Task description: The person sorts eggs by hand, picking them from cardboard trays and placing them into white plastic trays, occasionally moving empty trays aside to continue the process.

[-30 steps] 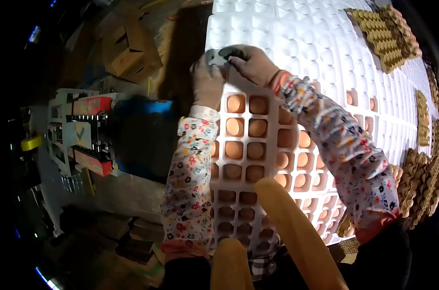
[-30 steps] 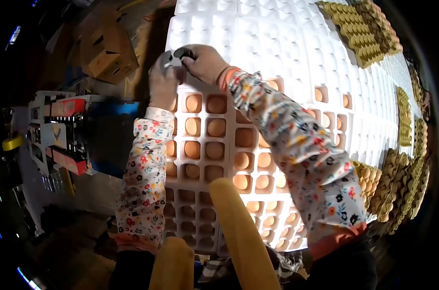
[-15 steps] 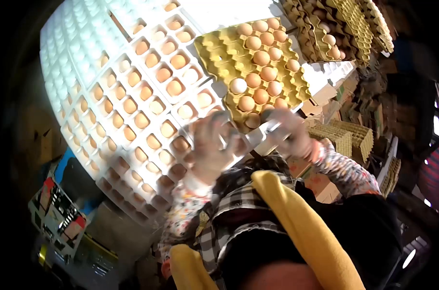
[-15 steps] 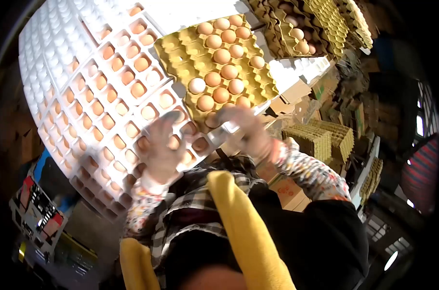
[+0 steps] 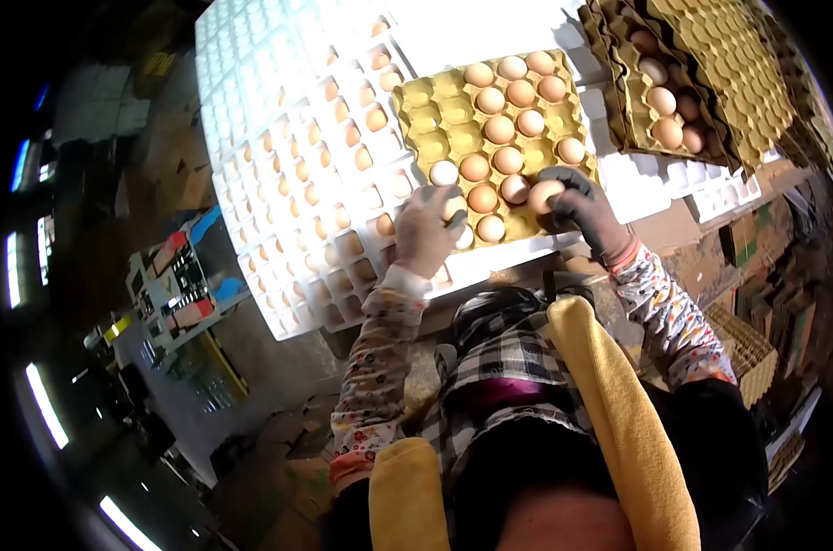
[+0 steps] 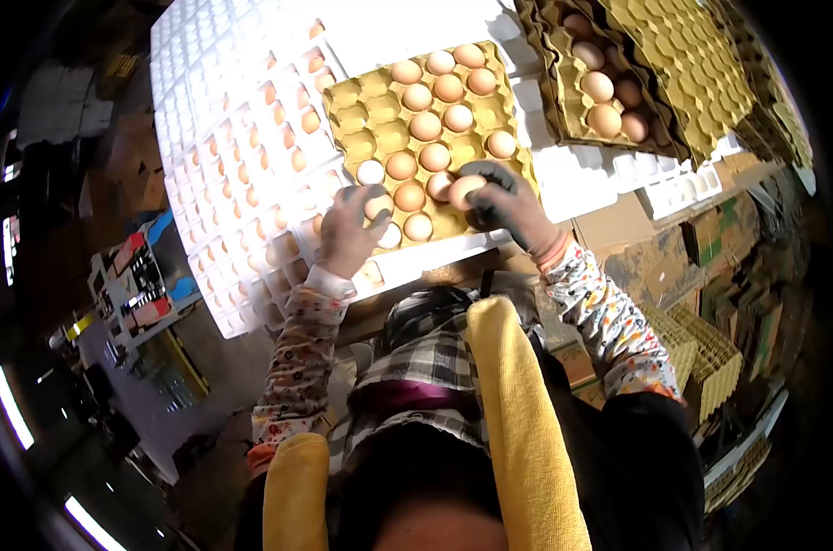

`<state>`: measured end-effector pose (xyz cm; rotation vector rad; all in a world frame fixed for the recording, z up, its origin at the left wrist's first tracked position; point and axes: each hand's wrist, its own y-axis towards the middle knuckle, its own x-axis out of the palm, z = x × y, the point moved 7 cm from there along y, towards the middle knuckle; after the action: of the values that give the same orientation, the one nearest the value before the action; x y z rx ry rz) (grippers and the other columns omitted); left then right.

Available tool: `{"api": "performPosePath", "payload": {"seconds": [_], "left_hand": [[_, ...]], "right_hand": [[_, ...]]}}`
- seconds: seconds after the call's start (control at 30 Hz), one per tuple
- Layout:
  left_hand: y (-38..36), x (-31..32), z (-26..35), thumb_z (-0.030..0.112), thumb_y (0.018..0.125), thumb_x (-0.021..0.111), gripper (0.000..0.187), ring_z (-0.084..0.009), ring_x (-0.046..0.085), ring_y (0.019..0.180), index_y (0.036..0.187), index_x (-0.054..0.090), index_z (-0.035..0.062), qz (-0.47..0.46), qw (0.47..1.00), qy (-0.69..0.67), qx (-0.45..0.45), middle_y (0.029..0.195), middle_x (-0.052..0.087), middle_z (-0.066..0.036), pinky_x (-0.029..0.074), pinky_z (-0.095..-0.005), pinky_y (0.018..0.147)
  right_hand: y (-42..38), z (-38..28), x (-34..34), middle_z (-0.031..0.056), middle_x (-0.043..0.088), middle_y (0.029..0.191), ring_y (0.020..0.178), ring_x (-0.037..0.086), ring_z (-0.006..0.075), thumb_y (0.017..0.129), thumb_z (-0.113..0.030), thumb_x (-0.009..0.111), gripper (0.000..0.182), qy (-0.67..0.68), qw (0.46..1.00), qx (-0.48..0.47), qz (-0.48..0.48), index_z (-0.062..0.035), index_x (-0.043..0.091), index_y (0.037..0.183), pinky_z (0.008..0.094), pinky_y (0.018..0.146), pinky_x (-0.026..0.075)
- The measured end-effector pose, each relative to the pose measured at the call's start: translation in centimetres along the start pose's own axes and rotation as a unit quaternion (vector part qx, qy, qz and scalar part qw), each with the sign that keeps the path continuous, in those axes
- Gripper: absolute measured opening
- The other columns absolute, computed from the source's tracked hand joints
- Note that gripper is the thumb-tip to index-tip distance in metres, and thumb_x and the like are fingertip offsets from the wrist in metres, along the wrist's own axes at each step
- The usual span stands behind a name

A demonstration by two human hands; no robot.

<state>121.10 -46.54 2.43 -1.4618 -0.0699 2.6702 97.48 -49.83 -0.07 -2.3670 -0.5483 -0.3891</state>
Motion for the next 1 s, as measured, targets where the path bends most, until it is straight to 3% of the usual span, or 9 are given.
{"api": "performPosePath", "payload": {"seconds": [0.1, 0.17, 0.27, 0.3, 0.57, 0.7, 0.83, 0.93, 1.0], "left_hand": [[-1.6, -0.8, -4.7, 0.016, 0.077, 0.073, 0.035, -0.0292, 0.063, 0.088, 0.107, 0.064, 0.0024, 0.182, 0.887, -0.404, -0.129, 0.094, 0.063, -0.013, 0.053, -0.0351, 0.076], [-1.0, -3.7, -3.7, 0.015, 0.08, 0.072, 0.025, -0.0265, 0.063, 0.086, 0.1, 0.066, 0.0019, 0.136, 0.987, -0.07, -0.051, 0.092, 0.065, -0.012, 0.053, -0.0309, 0.076], [2.5, -0.3, -4.3, 0.017, 0.078, 0.073, 0.039, -0.0312, 0.061, 0.079, 0.113, 0.062, 0.0014, 0.074, 0.954, -0.266, -0.119, 0.09, 0.064, -0.019, 0.05, -0.0323, 0.076], [3.4, -1.5, -0.7, 0.019, 0.078, 0.073, 0.044, -0.0316, 0.063, 0.086, 0.117, 0.06, 0.0046, 0.035, 0.998, 0.021, -0.052, 0.1, 0.064, -0.02, 0.051, -0.0359, 0.078], [7.1, 0.7, 4.1, 0.035, 0.079, 0.071, 0.047, -0.0295, 0.06, 0.103, 0.116, 0.058, 0.009, -0.171, 0.939, 0.298, 0.009, 0.112, 0.058, -0.015, 0.051, -0.0375, 0.084], [9.8, 2.2, 4.1, 0.041, 0.078, 0.069, 0.045, -0.0283, 0.062, 0.101, 0.105, 0.066, 0.0053, -0.275, 0.914, 0.296, 0.039, 0.11, 0.064, -0.015, 0.05, -0.0377, 0.087], [6.9, -1.2, 0.3, 0.023, 0.08, 0.066, 0.034, -0.0197, 0.063, 0.08, 0.107, 0.064, 0.0033, -0.128, 0.954, -0.262, -0.069, 0.09, 0.065, -0.015, 0.052, -0.033, 0.074], [4.9, -0.9, -0.7, 0.014, 0.08, 0.061, 0.033, -0.0162, 0.061, 0.082, 0.113, 0.061, 0.0068, -0.164, 0.831, -0.513, -0.14, 0.095, 0.063, -0.014, 0.05, -0.0303, 0.078], [5.2, -1.9, 1.2, 0.022, 0.078, 0.065, 0.035, -0.0246, 0.063, 0.089, 0.111, 0.064, 0.0099, -0.162, 0.955, -0.246, 0.019, 0.109, 0.058, -0.015, 0.052, -0.0344, 0.081]], "right_hand": [[0.4, -3.8, -1.4, 0.0061, 0.063, 0.096, 0.081, 0.061, 0.017, 0.089, -0.015, 0.057, 0.03, -0.326, 0.843, -0.424, 0.058, -0.0007, 0.056, 0.116, 0.0298, 0.075, 0.052], [3.0, -2.1, -1.2, 0.0132, 0.062, 0.102, 0.085, 0.063, 0.0247, 0.086, -0.023, 0.063, 0.031, -0.246, 0.969, -0.027, 0.012, -0.0039, 0.059, 0.11, 0.0336, 0.077, 0.051], [1.4, -4.1, 5.7, 0.016, 0.055, 0.104, 0.087, 0.064, 0.0315, 0.08, -0.021, 0.065, 0.044, -0.713, 0.681, -0.167, -0.014, -0.0057, 0.052, 0.119, 0.0382, 0.073, 0.053], [2.3, -2.8, 6.4, 0.0163, 0.053, 0.107, 0.09, 0.063, 0.033, 0.079, -0.02, 0.066, 0.051, -0.765, 0.608, -0.211, 0.003, -0.007, 0.048, 0.124, 0.0383, 0.074, 0.053], [3.8, -2.9, -1.1, 0.0029, 0.06, 0.076, 0.069, 0.06, 0.0139, 0.084, -0.021, 0.067, 0.037, -0.149, 0.988, -0.043, 0.015, 0.0008, 0.054, 0.112, 0.0276, 0.062, 0.049], [3.2, -6.4, 3.8, 0.0143, 0.058, 0.106, 0.082, 0.064, 0.0252, 0.081, -0.014, 0.062, 0.042, -0.655, 0.71, -0.237, 0.103, -0.0098, 0.054, 0.122, 0.0401, 0.076, 0.052], [4.7, -4.8, 6.5, 0.0156, 0.049, 0.121, 0.106, 0.055, 0.0349, 0.079, -0.014, 0.06, 0.036, -0.8, 0.572, -0.13, 0.128, -0.0163, 0.059, 0.115, 0.0413, 0.083, 0.05], [5.0, -5.3, 6.8, 0.0147, 0.048, 0.122, 0.102, 0.056, 0.0332, 0.077, -0.016, 0.063, 0.031, -0.757, 0.613, -0.171, 0.149, -0.0151, 0.062, 0.108, 0.0406, 0.082, 0.051], [5.0, -5.5, 6.2, 0.0136, 0.05, 0.122, 0.101, 0.057, 0.0328, 0.078, -0.021, 0.065, 0.026, -0.746, 0.617, -0.188, 0.168, -0.0132, 0.064, 0.103, 0.0409, 0.079, 0.051]]}}
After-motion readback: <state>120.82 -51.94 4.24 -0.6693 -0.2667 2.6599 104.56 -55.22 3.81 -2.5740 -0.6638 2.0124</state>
